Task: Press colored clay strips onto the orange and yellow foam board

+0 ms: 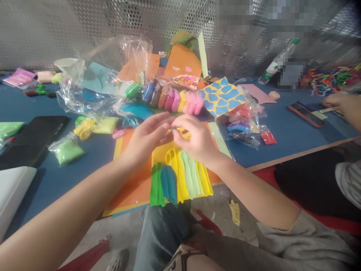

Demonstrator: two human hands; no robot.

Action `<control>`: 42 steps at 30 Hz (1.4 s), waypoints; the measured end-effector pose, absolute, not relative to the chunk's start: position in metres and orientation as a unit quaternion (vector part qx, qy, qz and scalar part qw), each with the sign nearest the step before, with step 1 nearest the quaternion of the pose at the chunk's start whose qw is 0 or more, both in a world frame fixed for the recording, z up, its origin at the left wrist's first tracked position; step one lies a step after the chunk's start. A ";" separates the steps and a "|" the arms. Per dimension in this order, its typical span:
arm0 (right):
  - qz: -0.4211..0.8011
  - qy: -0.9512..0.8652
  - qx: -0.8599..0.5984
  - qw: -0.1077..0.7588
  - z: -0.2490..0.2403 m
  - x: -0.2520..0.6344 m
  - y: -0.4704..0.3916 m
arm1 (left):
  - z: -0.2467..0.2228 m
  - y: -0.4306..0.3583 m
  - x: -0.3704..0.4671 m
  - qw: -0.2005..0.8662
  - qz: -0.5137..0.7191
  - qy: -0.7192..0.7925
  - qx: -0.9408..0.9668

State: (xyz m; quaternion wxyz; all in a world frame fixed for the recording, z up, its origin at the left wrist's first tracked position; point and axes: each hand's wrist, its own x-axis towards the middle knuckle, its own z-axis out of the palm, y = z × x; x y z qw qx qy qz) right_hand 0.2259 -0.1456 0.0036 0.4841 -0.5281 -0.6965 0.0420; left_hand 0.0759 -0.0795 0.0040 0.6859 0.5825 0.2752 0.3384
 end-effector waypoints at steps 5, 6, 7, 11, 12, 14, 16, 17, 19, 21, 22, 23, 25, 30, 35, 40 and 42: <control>-0.058 -0.719 -0.538 0.436 0.002 0.227 -0.145 | 0.001 -0.076 0.073 0.705 0.274 0.304 0.579; -0.068 -0.722 -0.538 0.430 0.002 0.228 -0.145 | 0.001 -0.076 0.073 0.711 0.269 0.305 0.574; -0.070 -0.725 -0.536 0.426 0.002 0.229 -0.145 | 0.001 -0.075 0.073 0.717 0.266 0.304 0.568; -0.042 -0.738 -0.519 0.429 0.002 0.233 -0.143 | 0.002 -0.074 0.075 0.735 0.285 0.290 0.542; -0.030 -0.741 -0.512 0.433 0.002 0.233 -0.143 | 0.002 -0.074 0.076 0.737 0.290 0.288 0.538; -0.001 -0.744 -0.502 0.442 0.002 0.234 -0.142 | 0.001 -0.073 0.076 0.738 0.291 0.287 0.537; 0.032 -0.739 -0.497 0.453 0.002 0.235 -0.142 | 0.000 -0.072 0.075 0.734 0.283 0.286 0.547; 0.050 -0.735 -0.497 0.459 0.002 0.235 -0.142 | -0.001 -0.071 0.075 0.730 0.281 0.288 0.552; 0.087 -0.722 -0.498 0.472 0.000 0.236 -0.142 | -0.002 -0.071 0.074 0.718 0.283 0.297 0.562; 0.122 -0.705 -0.504 0.484 -0.001 0.238 -0.140 | -0.002 -0.072 0.074 0.710 0.285 0.307 0.565; 0.138 -0.694 -0.507 0.492 -0.002 0.240 -0.139 | -0.001 -0.073 0.075 0.711 0.282 0.308 0.565; 0.155 -0.680 -0.512 0.501 -0.003 0.241 -0.137 | -0.001 -0.074 0.075 0.715 0.279 0.306 0.563; 0.188 -0.646 -0.522 0.524 -0.003 0.242 -0.134 | 0.001 -0.076 0.076 0.725 0.276 0.298 0.556; 0.223 -0.577 -0.540 0.571 -0.002 0.244 -0.131 | 0.005 -0.077 0.075 0.752 0.295 0.291 0.513; 0.224 -0.619 -0.517 0.547 -0.004 0.245 -0.131 | 0.005 -0.076 0.072 0.781 0.283 0.269 0.487; 0.190 -0.632 -0.526 0.536 -0.009 0.244 -0.127 | 0.006 -0.077 0.073 0.774 0.270 0.259 0.511; 0.154 -0.624 -0.542 0.541 -0.010 0.243 -0.127 | 0.007 -0.078 0.074 0.768 0.261 0.262 0.522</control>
